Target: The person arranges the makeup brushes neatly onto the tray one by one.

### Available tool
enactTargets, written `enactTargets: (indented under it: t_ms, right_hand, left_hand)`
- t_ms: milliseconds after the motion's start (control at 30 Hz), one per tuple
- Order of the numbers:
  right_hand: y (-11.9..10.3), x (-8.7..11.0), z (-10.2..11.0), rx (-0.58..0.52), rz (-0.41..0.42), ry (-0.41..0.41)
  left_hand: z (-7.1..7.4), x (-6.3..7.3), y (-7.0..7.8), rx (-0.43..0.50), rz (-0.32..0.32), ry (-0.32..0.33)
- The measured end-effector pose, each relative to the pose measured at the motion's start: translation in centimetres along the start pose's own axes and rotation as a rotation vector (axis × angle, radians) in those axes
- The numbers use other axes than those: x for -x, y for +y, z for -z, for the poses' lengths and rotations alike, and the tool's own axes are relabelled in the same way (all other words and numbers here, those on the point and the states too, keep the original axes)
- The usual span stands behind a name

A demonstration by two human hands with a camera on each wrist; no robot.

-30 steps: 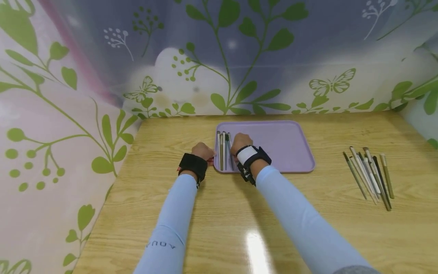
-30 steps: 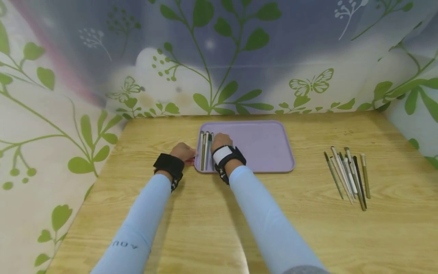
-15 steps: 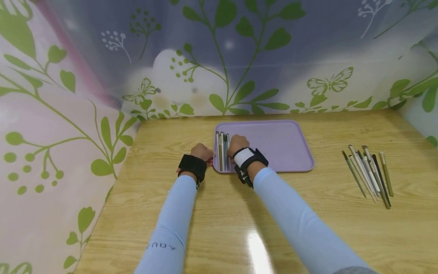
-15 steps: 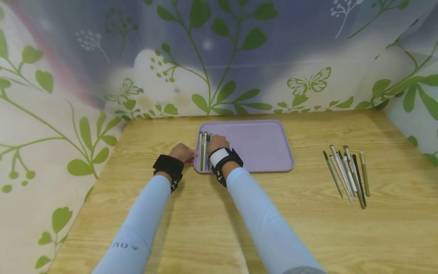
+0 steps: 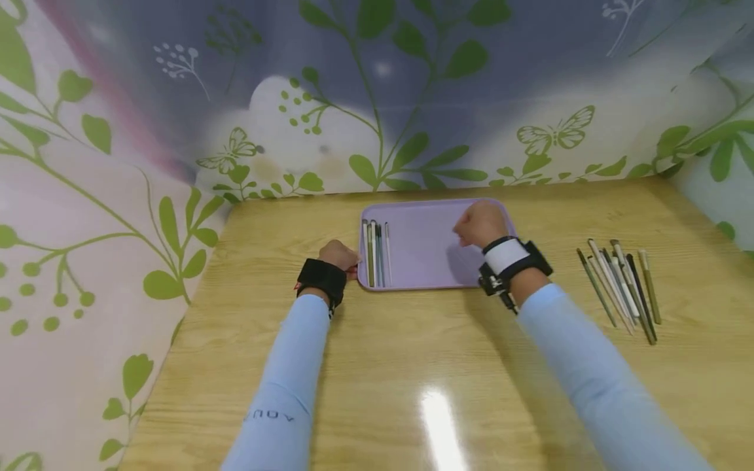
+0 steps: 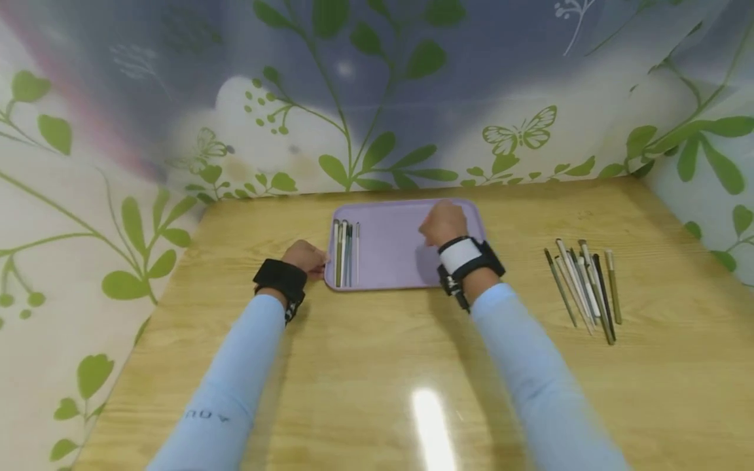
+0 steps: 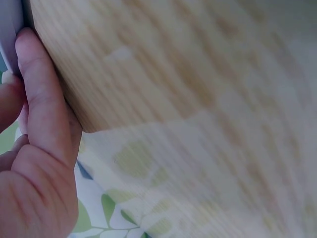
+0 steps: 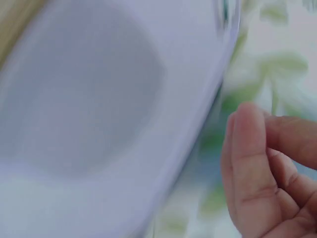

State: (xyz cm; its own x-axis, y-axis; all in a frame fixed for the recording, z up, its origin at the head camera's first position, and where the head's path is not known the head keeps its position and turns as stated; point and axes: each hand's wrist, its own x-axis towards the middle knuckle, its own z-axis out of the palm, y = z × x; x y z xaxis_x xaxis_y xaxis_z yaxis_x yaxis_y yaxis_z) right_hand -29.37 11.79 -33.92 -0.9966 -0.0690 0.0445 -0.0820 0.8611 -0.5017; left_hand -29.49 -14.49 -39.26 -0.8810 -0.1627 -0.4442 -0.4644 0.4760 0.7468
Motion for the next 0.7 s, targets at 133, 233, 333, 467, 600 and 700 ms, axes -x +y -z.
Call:
enactTargets:
  t_ms: [133, 233, 333, 467, 600, 700]
  right_hand:
    - [5.7, 1.7, 4.8, 0.137, -0.075, 0.034]
    - [9.8, 3.5, 7.0, 0.251, -0.155, 0.015]
    - [12.7, 5.4, 8.0, 0.299, -0.210, -0.003]
    - [14.8, 7.3, 8.0, 0.314, -0.227, -0.026]
    - [15.7, 8.2, 7.3, 0.324, -0.222, -0.046]
    - [16.1, 8.5, 6.7, 0.349, -0.192, -0.036]
  left_hand:
    - [0.7, -0.3, 0.0, 0.010, -0.005, -0.010]
    - [1.1, -0.1, 0.0, 0.022, -0.005, -0.010]
    - [1.1, 0.2, 0.1, 0.010, -0.009, 0.003]
    - [0.9, 0.4, 0.1, -0.006, -0.026, -0.007]
    - [0.5, 0.6, 0.1, 0.013, -0.038, -0.020]
    - [-0.1, 0.7, 0.3, 0.018, -0.038, -0.030]
